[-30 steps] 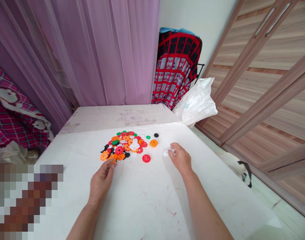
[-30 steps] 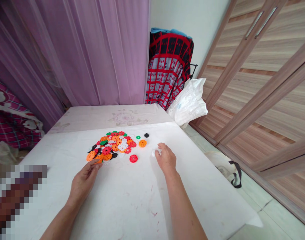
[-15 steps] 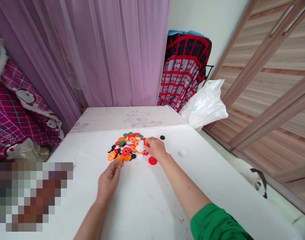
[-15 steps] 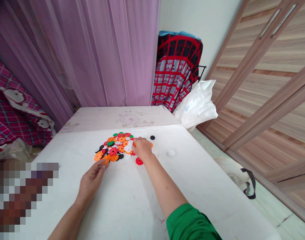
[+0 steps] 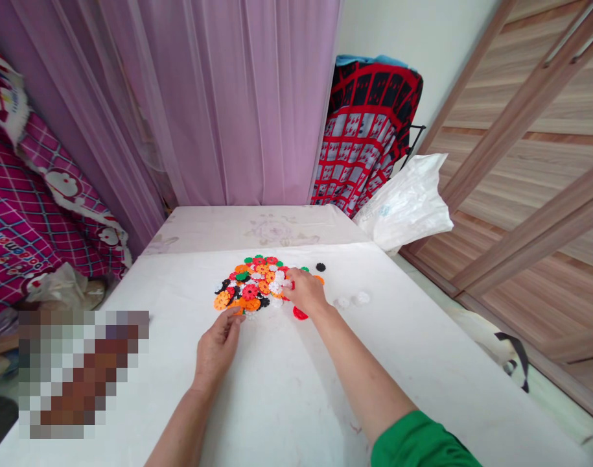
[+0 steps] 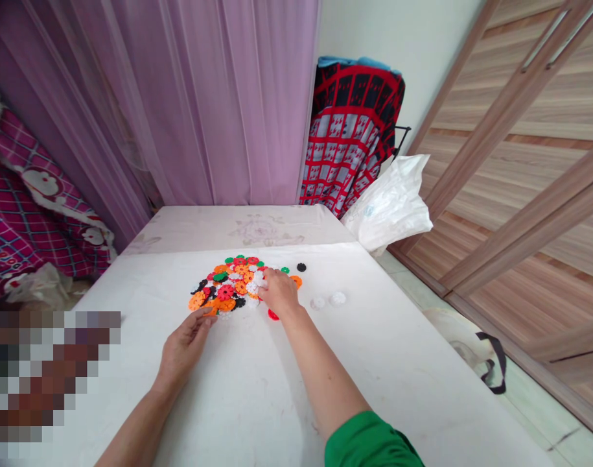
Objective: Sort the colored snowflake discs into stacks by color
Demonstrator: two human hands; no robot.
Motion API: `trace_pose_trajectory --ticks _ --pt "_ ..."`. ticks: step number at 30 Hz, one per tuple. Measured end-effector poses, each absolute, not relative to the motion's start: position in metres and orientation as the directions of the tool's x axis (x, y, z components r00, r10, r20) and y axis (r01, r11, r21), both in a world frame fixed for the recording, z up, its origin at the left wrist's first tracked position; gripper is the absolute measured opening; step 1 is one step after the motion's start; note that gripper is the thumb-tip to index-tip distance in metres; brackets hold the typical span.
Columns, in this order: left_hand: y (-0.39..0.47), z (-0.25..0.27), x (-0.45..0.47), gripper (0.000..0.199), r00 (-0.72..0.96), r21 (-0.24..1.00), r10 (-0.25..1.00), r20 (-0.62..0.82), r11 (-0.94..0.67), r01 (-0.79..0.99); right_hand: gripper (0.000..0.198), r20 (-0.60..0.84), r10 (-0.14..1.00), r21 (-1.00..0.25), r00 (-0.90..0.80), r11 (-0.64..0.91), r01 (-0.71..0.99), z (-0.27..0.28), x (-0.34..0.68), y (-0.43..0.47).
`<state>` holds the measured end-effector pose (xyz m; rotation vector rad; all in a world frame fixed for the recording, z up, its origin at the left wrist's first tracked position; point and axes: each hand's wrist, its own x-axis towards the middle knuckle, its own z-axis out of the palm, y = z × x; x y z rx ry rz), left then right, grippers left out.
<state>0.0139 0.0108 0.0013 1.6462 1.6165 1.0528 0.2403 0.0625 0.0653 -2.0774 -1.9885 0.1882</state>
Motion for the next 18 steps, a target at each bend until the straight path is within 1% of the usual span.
trace_pose_trajectory --ticks 5,7,11,18 --pt "0.009 0.006 0.015 0.041 -0.05 0.85 0.994 0.096 -0.056 0.524 0.02 0.164 0.973 -0.368 0.162 -0.092 0.925 0.065 0.296 0.025" --pt "0.009 0.008 0.015 0.041 -0.055 0.848 0.995 0.088 -0.046 0.528 0.018 0.19 0.956 -0.376 0.224 -0.14 0.916 0.064 0.323 0.01" --pt "0.009 0.011 0.015 0.04 -0.072 0.842 0.993 0.09 -0.037 0.538 0.017 0.192 0.926 -0.361 0.326 -0.242 0.901 0.065 0.36 -0.009" --pt "0.009 0.007 0.014 0.04 -0.058 0.833 0.992 0.114 -0.063 0.549 0.017 0.141 0.956 -0.314 0.258 -0.204 0.927 0.061 0.361 -0.012"
